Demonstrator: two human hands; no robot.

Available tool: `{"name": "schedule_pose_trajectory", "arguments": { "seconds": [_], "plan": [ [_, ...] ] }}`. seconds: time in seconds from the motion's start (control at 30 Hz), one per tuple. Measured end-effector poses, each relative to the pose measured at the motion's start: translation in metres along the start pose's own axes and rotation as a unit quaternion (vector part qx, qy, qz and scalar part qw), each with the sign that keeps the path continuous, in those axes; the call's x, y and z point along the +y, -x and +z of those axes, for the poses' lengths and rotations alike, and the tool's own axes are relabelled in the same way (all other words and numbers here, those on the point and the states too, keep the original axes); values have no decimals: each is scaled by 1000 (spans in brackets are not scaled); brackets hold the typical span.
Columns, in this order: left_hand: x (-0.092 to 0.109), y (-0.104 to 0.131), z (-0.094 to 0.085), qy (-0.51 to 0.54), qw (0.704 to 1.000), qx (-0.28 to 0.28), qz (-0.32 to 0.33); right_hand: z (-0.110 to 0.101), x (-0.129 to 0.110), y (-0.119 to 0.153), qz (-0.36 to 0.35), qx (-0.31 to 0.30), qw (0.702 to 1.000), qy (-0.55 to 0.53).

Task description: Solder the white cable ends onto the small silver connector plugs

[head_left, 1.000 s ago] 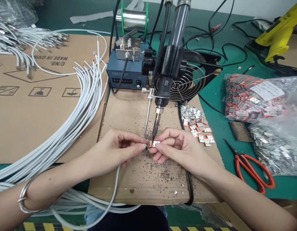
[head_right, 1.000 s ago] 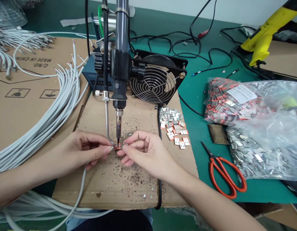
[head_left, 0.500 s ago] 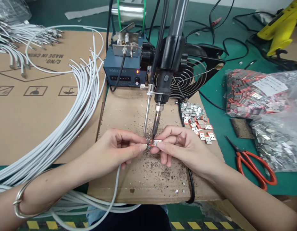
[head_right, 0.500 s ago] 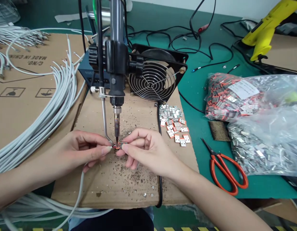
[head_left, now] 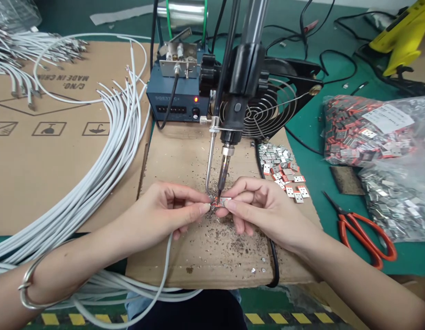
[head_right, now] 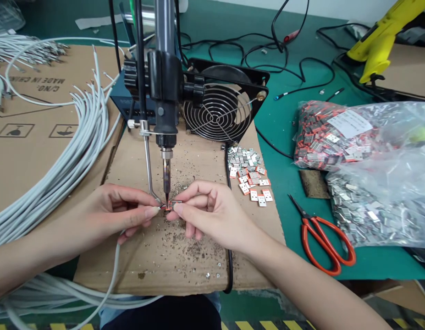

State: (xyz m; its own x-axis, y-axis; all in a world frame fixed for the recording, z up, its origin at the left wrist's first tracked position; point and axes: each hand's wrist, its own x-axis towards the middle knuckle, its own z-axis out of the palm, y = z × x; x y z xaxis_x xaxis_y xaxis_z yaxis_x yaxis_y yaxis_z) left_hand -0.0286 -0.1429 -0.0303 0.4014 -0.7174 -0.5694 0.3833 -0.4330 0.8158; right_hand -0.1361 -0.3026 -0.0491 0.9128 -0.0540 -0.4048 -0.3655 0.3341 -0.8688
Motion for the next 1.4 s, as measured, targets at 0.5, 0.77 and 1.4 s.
{"name": "schedule_pose_trajectory", "arguments": {
  "seconds": [0.5,0.77,1.4],
  "plan": [
    [0,-2,-1,-48,999,3,-25,5,1,-2,2,34,999,5],
    [1,0,-2,-74,997,-18,-12,6,0,-2,7,32,999,-5],
    [4,-3,-4,-87,996,-21,-20,3,0,-1,9,32,999,31]
  ]
}}
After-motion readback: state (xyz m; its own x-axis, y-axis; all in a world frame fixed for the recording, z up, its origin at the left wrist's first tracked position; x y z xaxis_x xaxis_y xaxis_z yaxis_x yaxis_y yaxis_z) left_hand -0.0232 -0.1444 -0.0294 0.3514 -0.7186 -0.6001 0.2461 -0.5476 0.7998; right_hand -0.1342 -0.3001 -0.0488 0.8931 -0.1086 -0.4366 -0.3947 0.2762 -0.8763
